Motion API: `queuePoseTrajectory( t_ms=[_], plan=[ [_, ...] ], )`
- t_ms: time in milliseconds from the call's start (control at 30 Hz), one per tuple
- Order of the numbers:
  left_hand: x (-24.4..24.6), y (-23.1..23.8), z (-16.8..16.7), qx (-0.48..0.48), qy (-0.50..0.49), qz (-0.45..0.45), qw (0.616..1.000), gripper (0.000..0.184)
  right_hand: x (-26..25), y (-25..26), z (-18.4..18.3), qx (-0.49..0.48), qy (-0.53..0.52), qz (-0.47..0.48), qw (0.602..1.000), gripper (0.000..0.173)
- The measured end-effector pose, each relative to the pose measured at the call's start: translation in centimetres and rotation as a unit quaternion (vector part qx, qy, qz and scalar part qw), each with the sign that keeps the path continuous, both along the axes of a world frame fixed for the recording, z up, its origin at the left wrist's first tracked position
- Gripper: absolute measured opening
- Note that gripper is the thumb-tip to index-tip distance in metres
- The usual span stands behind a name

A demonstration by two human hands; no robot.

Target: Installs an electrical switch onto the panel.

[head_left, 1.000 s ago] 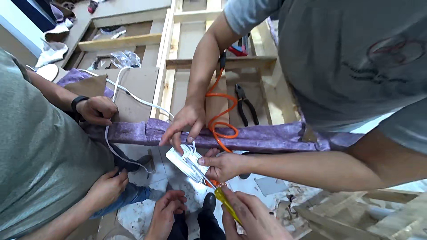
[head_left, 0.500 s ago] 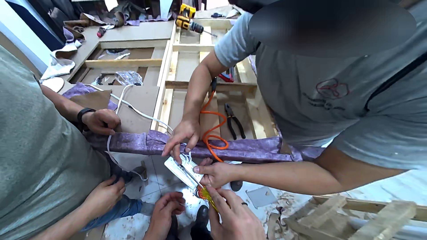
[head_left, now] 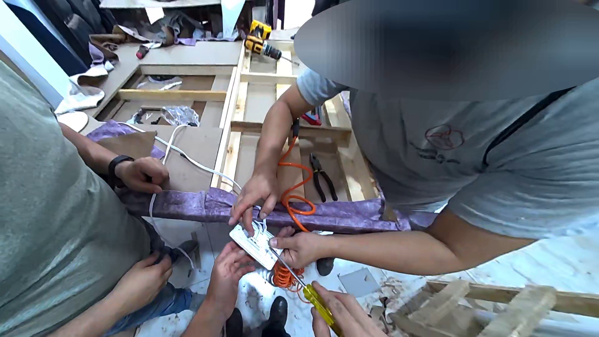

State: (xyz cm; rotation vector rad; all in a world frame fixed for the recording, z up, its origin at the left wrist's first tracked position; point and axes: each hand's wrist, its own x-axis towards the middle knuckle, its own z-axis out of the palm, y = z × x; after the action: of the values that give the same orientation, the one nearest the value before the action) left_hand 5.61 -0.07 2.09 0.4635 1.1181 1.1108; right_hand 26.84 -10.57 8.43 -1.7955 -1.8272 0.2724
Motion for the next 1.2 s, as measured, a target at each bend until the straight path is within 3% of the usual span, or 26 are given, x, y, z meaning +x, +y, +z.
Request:
queuePoseTrajectory(
  t_ms=[567, 1200],
  plan=[
    [2.0, 1.7, 1.6, -0.053, -0.006, 0.025, 0.998, 0.022, 0.4, -1.5, -0.4, -0.014, 0.034, 0.033, 0.999, 0.031],
    [3.0, 1.9, 2.0, -0.082, -0.02, 0.047, 0.995, 0.026, 1.6, -2.2, -0.6, -0.023, 0.049, 0.028, 0.998, 0.032]
  ],
)
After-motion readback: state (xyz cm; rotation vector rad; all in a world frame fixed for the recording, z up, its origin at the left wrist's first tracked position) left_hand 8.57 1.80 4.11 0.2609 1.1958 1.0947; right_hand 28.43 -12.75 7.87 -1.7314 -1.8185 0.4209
